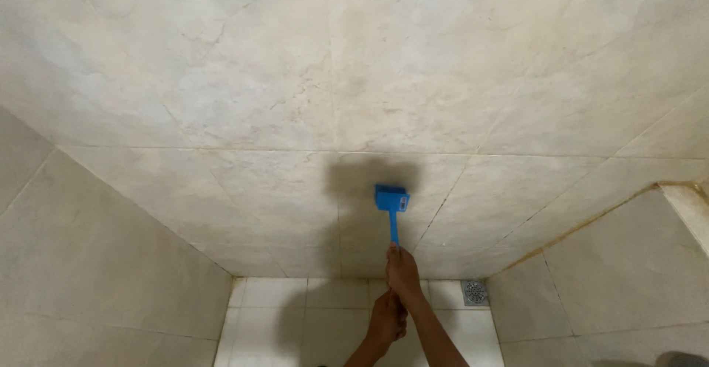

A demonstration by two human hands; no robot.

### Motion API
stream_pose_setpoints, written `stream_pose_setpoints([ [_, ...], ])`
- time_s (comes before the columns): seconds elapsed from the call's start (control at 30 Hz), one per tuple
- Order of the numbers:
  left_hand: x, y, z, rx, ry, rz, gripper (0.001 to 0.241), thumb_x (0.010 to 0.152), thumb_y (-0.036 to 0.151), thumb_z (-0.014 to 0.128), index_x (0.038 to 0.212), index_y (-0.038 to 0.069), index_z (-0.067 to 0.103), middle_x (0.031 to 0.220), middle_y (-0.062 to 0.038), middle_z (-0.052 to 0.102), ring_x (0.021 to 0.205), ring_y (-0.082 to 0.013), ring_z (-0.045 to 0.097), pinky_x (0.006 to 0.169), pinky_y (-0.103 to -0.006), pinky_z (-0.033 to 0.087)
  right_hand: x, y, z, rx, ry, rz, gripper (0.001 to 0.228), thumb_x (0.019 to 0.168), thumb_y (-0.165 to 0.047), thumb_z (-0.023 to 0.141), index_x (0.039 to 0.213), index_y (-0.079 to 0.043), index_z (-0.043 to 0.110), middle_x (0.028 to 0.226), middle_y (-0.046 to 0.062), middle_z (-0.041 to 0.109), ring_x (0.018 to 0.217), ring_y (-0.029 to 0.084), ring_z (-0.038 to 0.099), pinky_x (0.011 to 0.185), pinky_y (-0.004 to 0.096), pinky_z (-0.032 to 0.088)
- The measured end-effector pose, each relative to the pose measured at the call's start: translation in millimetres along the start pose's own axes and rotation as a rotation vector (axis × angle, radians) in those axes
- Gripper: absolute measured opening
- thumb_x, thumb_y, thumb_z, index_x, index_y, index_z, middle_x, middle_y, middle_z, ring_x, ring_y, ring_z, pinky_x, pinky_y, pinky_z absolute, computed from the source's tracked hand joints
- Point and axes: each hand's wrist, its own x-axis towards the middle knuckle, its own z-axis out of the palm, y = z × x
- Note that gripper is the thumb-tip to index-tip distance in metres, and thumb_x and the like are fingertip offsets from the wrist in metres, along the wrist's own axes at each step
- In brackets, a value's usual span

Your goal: The person scrubs the tiled walls of a shower using a blue long-handled brush. They focus on the grout lines and the area around the shower fixture, moving the brush in back-and-forth motions.

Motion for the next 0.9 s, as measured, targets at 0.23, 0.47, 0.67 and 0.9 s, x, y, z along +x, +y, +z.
stream_pose_setpoints([
  [0.23, 11.2, -13.6, 2.2, -0.066, -0.067, 0.153, 0.041, 0.111, 0.039, 0.037, 0.087, 0.009, 0.051, 0.062, -0.003, 0.05, 0.043, -0.0125, 0.039, 0.039, -0.0316, 0.035, 4.5, 7.7, -6.2, 0.089, 0.021, -0.046, 0.045, 0.105, -0.047, 0.046, 0.081, -0.01, 0.054, 0.056, 0.001, 0.046, 0.042, 0.014, 0.044, 0.039, 0.032, 0.037],
  [0.47, 21.3, -24.5, 7.5, -0.023, -0.056, 0.063, 0.04, 0.113, 0.036, 0.035, 0.088, 0.008, 0.051, 0.064, -0.004, 0.052, 0.045, -0.0128, 0.044, 0.042, -0.0329, 0.04, 8.7, 19.6, -15.5, -0.072, 0.068, -0.061, 0.045, 0.104, -0.047, 0.044, 0.084, -0.009, 0.059, 0.057, 0.001, 0.051, 0.045, 0.013, 0.05, 0.043, 0.032, 0.042],
  [0.67, 9.4, -9.6, 26.9, -0.051, -0.092, 0.117, 0.044, 0.112, 0.041, 0.032, 0.089, 0.009, 0.052, 0.063, -0.004, 0.051, 0.044, -0.0138, 0.044, 0.042, -0.0341, 0.041, 2.6, 1.5, -29.8, -0.04, 0.024, 0.021, 0.044, 0.103, -0.048, 0.044, 0.087, -0.009, 0.058, 0.057, 0.002, 0.05, 0.044, 0.014, 0.048, 0.042, 0.032, 0.04],
  [0.9, 14.6, -14.2, 29.8, -0.057, -0.097, 0.111, 0.046, 0.112, 0.044, 0.032, 0.087, 0.009, 0.05, 0.062, -0.003, 0.05, 0.044, -0.0133, 0.042, 0.042, -0.0335, 0.04, -4.0, -9.6, -35.3, 0.062, -0.027, 0.067, 0.043, 0.105, -0.047, 0.044, 0.086, -0.01, 0.054, 0.057, 0.001, 0.046, 0.044, 0.014, 0.043, 0.041, 0.033, 0.037],
])
